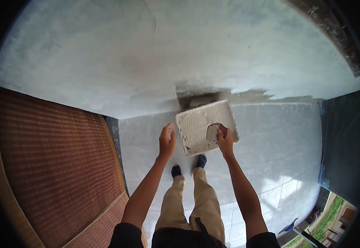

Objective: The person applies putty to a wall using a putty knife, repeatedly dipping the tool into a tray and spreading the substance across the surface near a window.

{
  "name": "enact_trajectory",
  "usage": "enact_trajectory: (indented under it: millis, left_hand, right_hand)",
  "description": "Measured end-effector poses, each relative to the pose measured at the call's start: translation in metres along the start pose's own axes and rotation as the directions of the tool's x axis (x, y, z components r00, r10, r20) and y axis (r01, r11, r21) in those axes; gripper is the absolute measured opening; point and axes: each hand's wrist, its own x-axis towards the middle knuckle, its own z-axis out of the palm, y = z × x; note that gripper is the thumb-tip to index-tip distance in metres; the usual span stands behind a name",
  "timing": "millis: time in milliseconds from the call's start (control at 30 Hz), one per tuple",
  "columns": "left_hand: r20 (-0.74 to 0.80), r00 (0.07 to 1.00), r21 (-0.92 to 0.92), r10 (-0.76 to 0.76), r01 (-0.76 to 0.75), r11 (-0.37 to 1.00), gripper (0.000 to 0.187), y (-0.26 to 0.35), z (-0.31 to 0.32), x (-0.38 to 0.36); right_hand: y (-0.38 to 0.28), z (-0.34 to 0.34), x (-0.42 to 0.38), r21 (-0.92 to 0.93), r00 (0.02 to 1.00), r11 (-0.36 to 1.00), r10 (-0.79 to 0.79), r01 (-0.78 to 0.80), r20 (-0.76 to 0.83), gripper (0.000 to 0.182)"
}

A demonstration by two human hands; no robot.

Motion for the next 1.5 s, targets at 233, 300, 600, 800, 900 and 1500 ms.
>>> enact_trajectory:
  millis: [233,300,600,800,900,1500]
  left_hand:
    - [0.066,0.984,-0.1,-0.165,0.171,0.98,0.032,-0.09,0.041,-0.056]
    - [0.024,0.981,-0.165,-0.193,0.194,0.967,0.034,-0.11,0.054,-0.056]
    - [-0.047,0.953,-0.173,-0.3,0.288,0.942,0.047,-0.162,0.105,-0.036]
    - [-0.054,0.945,-0.198,-0.321,0.305,0.932,0.048,-0.18,0.116,-0.037]
    - [-0.04,0.928,-0.224,-0.37,0.353,0.908,0.045,-0.185,0.116,-0.042]
    - [0.027,0.875,-0.439,-0.484,0.445,0.78,0.043,-0.194,0.117,-0.057]
  right_hand:
    - [0.068,0.015,-0.011,-0.209,0.999,0.977,-0.033,0.031,-0.003,0.019]
    - [0.075,0.019,0.007,-0.261,0.996,0.961,-0.092,0.092,0.011,0.018]
    - [0.084,0.062,0.096,-0.403,0.877,0.781,-0.453,0.478,0.161,0.012]
    - [0.087,0.087,0.121,-0.59,0.84,0.6,-0.423,0.54,0.339,0.013]
    - [0.092,0.093,0.124,-0.627,0.835,0.553,-0.401,0.549,0.378,0.012]
    - [0.1,0.105,0.108,-0.661,0.809,0.472,-0.409,0.583,0.422,0.008]
